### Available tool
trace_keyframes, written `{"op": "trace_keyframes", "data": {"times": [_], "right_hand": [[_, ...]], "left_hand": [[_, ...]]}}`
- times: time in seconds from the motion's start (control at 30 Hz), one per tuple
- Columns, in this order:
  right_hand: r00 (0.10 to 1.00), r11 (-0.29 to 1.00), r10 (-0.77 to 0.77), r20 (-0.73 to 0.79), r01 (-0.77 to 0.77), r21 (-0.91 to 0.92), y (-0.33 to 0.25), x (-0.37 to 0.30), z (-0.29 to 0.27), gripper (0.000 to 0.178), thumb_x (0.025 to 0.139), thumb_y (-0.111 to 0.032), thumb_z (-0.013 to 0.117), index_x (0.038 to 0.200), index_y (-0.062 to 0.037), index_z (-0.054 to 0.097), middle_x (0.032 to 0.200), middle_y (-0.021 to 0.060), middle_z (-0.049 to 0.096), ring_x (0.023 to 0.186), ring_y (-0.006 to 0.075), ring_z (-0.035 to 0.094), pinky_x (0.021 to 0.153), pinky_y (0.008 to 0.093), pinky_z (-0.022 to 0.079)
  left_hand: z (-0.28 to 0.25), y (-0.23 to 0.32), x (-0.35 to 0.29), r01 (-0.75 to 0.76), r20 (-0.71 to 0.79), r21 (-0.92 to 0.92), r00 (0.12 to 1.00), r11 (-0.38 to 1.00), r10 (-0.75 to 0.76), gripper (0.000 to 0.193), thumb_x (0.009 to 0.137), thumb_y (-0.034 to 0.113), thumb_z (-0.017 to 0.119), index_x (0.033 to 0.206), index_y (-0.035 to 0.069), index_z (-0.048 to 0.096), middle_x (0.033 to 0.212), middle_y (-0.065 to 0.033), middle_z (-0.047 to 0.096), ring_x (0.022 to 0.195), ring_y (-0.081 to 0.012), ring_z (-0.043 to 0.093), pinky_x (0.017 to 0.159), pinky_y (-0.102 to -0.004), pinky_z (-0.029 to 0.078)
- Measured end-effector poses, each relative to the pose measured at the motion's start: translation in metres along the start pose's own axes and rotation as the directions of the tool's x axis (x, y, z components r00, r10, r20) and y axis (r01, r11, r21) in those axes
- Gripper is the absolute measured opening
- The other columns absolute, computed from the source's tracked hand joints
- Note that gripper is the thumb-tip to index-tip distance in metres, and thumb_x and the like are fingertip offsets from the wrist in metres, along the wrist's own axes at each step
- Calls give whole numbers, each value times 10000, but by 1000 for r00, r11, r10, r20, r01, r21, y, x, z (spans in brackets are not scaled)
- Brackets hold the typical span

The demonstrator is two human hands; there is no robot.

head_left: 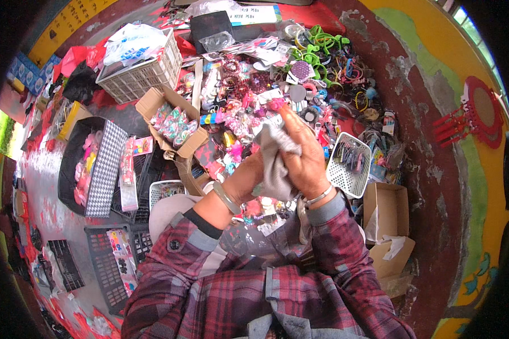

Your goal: The person picks up a plastic bag containing hair accessories, wipes it with a cloth, and places it into a cardboard box before selecting another plastic bag from a pile.

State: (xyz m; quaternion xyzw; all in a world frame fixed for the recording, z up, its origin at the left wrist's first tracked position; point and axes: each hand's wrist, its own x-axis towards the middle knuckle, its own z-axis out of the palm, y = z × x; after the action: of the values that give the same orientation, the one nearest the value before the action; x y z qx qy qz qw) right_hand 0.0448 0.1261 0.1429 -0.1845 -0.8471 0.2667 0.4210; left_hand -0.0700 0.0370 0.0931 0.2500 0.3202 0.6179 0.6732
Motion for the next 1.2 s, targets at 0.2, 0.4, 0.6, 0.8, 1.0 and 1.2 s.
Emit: {"op": "trace_keyframes", "data": {"times": [0.2,0.4,0.6,0.8,1.0,1.2], "right_hand": [[914,854,405,38,-393,343,22,-8,-3,375,903,-184,498,1248,-39,492,1036,110,606,934,203,545,882,317,405],[954,948,285,-93,-267,172,4,-19,27,393,954,-217,418,1254,33,451,1244,195,487,1209,309,419,1034,366,282],[948,964,-56,313,133,-230,-31,-24,30,526,784,-190,543,1277,-32,453,1391,175,360,1327,364,267,1091,476,171],[996,998,63,-62,-64,-21,-1,-13,31,392,883,-190,466,1221,3,506,1321,227,431,1234,358,409,1035,402,302],[854,716,506,120,-493,494,18,-12,4,450,963,-349,396,1159,34,528,1001,118,624,888,176,603,777,298,476],[774,618,612,160,-595,514,14,-24,22,483,966,-348,362,1268,17,459,1200,180,547,1118,247,518,962,324,377]], "left_hand": [[4,-6,5,-208,47,167,978,964,203,420,957,334,429,1257,44,478,1146,-36,577,983,-118,571,844,-257,463],[-9,-5,9,-118,-18,-356,993,927,119,405,947,347,444,1216,51,506,1096,-41,606,953,-134,593,831,-294,487],[-28,-12,6,-489,164,566,856,664,491,527,871,387,474,1287,72,403,1300,-84,429,1214,-218,392,1038,-365,274],[-5,3,11,-297,64,395,953,869,296,358,893,203,500,1210,37,476,1128,-43,556,1024,-195,548,887,-322,448],[-2,-2,6,-103,-101,169,987,980,121,345,960,288,450,1234,83,500,993,3,577,818,-73,522,732,-226,429],[-7,4,12,-4,-18,-532,1000,847,-7,421,930,402,463,1182,71,528,1084,-76,611,951,-191,610,837,-344,499]]}}
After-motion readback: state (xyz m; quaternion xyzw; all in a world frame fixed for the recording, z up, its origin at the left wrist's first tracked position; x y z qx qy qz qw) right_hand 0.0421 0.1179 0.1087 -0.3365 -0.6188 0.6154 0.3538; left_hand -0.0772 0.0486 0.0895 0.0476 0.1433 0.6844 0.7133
